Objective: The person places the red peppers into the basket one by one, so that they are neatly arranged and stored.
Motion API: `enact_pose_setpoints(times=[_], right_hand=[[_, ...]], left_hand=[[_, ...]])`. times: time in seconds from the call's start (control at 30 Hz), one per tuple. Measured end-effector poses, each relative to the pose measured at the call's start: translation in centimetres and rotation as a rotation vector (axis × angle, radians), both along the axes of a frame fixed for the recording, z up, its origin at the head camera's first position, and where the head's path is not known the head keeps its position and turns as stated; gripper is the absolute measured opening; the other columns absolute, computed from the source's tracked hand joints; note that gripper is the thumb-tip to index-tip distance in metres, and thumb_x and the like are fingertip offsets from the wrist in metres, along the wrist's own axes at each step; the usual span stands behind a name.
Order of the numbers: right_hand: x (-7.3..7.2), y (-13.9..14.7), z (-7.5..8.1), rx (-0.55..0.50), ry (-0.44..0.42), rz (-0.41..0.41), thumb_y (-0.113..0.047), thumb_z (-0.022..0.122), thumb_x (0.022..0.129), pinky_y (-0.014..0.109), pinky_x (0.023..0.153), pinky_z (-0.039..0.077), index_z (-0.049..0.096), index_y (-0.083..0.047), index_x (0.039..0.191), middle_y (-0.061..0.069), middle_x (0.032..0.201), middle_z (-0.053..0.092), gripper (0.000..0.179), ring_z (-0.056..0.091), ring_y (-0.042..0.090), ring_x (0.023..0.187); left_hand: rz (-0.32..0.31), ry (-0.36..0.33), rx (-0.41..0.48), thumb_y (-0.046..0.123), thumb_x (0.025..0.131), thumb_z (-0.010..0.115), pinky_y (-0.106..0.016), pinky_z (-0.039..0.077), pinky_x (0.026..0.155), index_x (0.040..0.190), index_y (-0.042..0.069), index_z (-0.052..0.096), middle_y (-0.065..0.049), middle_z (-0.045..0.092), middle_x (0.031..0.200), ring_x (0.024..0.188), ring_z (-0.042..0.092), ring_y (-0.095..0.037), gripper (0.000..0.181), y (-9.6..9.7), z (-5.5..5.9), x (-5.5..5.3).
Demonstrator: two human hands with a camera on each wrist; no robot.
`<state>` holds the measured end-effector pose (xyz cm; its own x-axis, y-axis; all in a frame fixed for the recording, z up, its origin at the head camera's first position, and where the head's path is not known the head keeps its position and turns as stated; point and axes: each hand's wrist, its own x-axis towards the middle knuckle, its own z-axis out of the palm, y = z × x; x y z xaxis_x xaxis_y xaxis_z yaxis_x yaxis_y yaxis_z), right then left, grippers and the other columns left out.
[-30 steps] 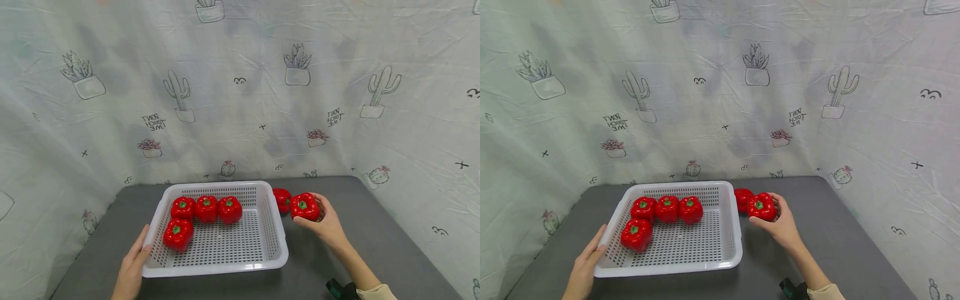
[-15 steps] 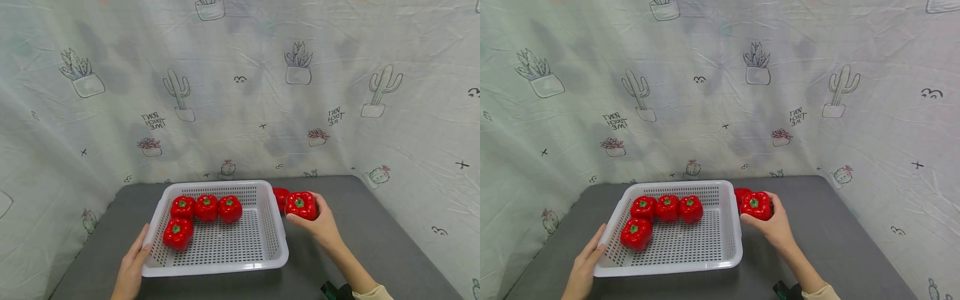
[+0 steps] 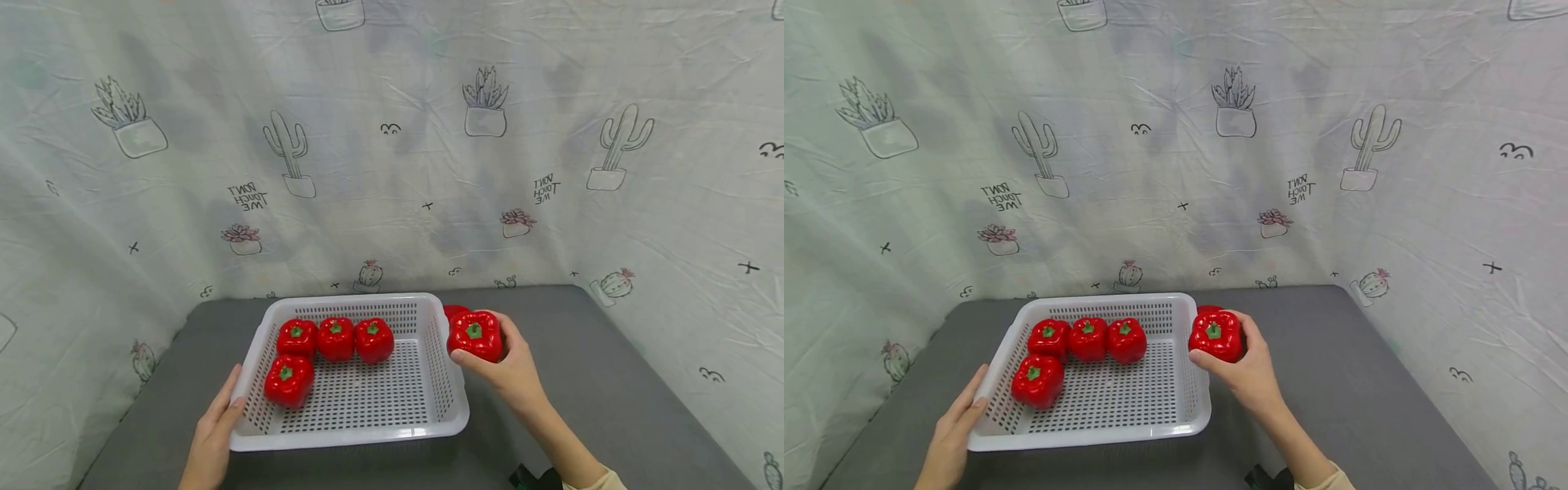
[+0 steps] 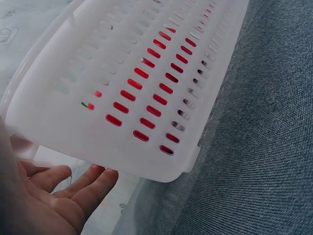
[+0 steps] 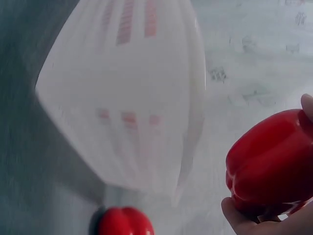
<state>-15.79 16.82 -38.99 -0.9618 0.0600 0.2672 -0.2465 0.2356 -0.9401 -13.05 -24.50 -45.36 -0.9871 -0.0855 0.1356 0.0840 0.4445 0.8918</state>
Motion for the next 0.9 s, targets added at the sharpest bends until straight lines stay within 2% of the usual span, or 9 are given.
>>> enact_pose_setpoints(times=[0.07, 0.13, 0.3, 0.47, 0.6, 0.73, 0.9], right_hand=[[0.2, -0.9, 0.0, -0.024, 0.006, 0.016, -0.027, 0.082, 0.061, 0.034, 0.070, 0.048, 0.039, -0.024, 0.125, -0.003, 0.119, 0.045, 0.077, 0.045, 0.021, 0.105], [0.3, -1.7, 0.1, -0.029, 0.012, 0.032, -0.027, 0.082, 0.061, 0.034, 0.069, 0.048, 0.039, -0.025, 0.125, -0.003, 0.118, 0.046, 0.077, 0.045, 0.022, 0.104], [0.6, -3.8, 0.1, -0.061, -0.005, 0.056, -0.028, 0.083, 0.059, 0.034, 0.068, 0.049, 0.041, -0.025, 0.123, -0.003, 0.117, 0.047, 0.077, 0.047, 0.022, 0.103], [1.1, -6.2, -0.1, -0.126, -0.059, 0.068, -0.030, 0.084, 0.058, 0.034, 0.068, 0.049, 0.042, -0.026, 0.122, -0.002, 0.116, 0.049, 0.077, 0.049, 0.022, 0.102], [1.5, -8.3, -0.6, -0.168, -0.106, 0.119, -0.031, 0.083, 0.059, 0.034, 0.069, 0.048, 0.040, -0.025, 0.122, -0.001, 0.115, 0.049, 0.076, 0.048, 0.023, 0.103], [1.4, -9.9, -1.2, -0.140, -0.096, 0.168, -0.032, 0.082, 0.060, 0.032, 0.073, 0.047, 0.040, -0.024, 0.122, -0.002, 0.117, 0.047, 0.076, 0.047, 0.022, 0.104], [0.9, -11.1, -1.9, -0.075, -0.066, 0.162, -0.036, 0.081, 0.060, 0.029, 0.073, 0.047, 0.042, -0.023, 0.123, -0.005, 0.117, 0.046, 0.076, 0.047, 0.019, 0.102]], left_hand=[[-0.003, 0.002, -0.009, 0.034, 0.097, 0.033, -0.019, 0.035, 0.080, 0.142, 0.034, 0.016, -0.004, 0.022, 0.144, 0.122, 0.030, -0.027, 0.048, -0.1, 0.0, 0.0], [-0.005, 0.002, -0.010, 0.034, 0.097, 0.033, -0.017, 0.034, 0.079, 0.142, 0.034, 0.016, -0.003, 0.022, 0.144, 0.123, 0.030, -0.026, 0.048, -0.2, 0.0, 0.0], [-0.001, 0.001, -0.022, 0.034, 0.097, 0.032, -0.032, 0.036, 0.084, 0.142, 0.035, 0.015, -0.003, 0.022, 0.144, 0.122, 0.031, -0.027, 0.048, -0.2, 0.0, 0.0], [0.001, 0.014, -0.027, 0.034, 0.098, 0.032, -0.039, 0.036, 0.086, 0.142, 0.035, 0.016, -0.002, 0.022, 0.144, 0.122, 0.031, -0.027, 0.047, -0.2, -0.1, 0.0], [-0.001, 0.021, 0.005, 0.034, 0.097, 0.034, -0.052, 0.031, 0.087, 0.141, 0.036, 0.017, -0.003, 0.021, 0.144, 0.123, 0.028, -0.029, 0.047, -0.3, -0.1, 0.0], [-0.007, 0.011, 0.020, 0.034, 0.097, 0.035, -0.055, 0.028, 0.089, 0.141, 0.036, 0.018, -0.001, 0.020, 0.145, 0.125, 0.025, -0.027, 0.047, -0.2, 0.0, 0.0], [-0.017, 0.011, 0.018, 0.035, 0.097, 0.035, -0.056, 0.025, 0.090, 0.141, 0.036, 0.017, 0.000, 0.019, 0.145, 0.127, 0.022, -0.027, 0.048, -0.2, 0.1, 0.0]])
